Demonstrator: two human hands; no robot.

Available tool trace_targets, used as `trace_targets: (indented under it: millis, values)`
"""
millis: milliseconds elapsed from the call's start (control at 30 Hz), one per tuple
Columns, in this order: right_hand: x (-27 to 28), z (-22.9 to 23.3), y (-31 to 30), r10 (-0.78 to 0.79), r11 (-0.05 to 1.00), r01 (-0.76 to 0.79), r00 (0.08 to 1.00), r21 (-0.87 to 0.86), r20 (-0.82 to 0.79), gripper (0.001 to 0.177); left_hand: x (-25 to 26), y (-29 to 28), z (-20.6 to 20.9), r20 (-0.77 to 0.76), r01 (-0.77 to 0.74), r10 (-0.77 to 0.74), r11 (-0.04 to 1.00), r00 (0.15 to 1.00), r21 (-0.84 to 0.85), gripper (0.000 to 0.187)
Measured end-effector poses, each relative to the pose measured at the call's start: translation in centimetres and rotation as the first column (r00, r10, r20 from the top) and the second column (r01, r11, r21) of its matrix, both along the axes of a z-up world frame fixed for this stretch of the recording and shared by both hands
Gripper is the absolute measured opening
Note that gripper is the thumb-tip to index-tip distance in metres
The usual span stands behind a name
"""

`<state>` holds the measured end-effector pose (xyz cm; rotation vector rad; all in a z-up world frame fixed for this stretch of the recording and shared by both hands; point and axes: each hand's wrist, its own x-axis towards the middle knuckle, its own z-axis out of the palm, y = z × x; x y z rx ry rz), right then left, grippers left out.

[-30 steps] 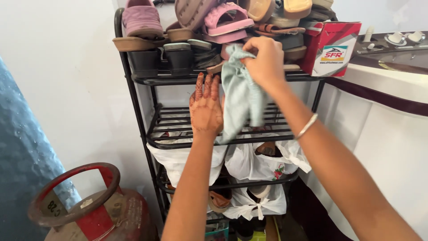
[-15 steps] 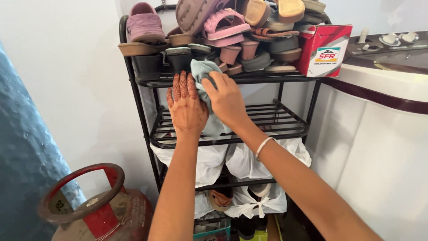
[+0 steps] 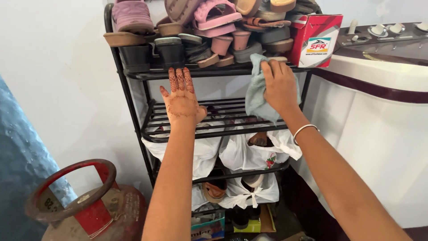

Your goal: The person wipes the metal bars of a black shoe rack with a light-colored cloth. The person repeatedly rubs the cloth along the horizontal bars and vertical supports of the rack, focusing on the middle shelf area.

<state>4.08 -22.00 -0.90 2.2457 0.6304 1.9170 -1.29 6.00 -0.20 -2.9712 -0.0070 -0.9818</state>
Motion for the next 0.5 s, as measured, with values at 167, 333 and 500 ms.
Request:
trace_targets:
  millis: [167, 333, 500]
  values:
    - [-0.1, -0.1, 2.6, -0.043, 0.995, 0.049, 0.996, 0.085, -0.077, 0.076, 0.2, -1.1, 0.8, -0.103, -0.099, 0.107, 0.992, 0.989, 0.081, 0.132]
    - [-0.3, 0.4, 7.7, -0.046, 0.966, 0.058, 0.998, 0.252, -0.053, 0.070, 1.0, -1.4, 1.5, -0.205, -0.173, 0.188, 0.981, 0.960, 0.091, 0.141]
    - [-0.5, -0.2, 11.4, -0.095, 0.958, 0.092, 0.995, 0.271, -0.002, 0.068, 2.1, -1.4, 1.2, -0.248, -0.213, 0.234, 0.971, 0.940, 0.108, 0.147]
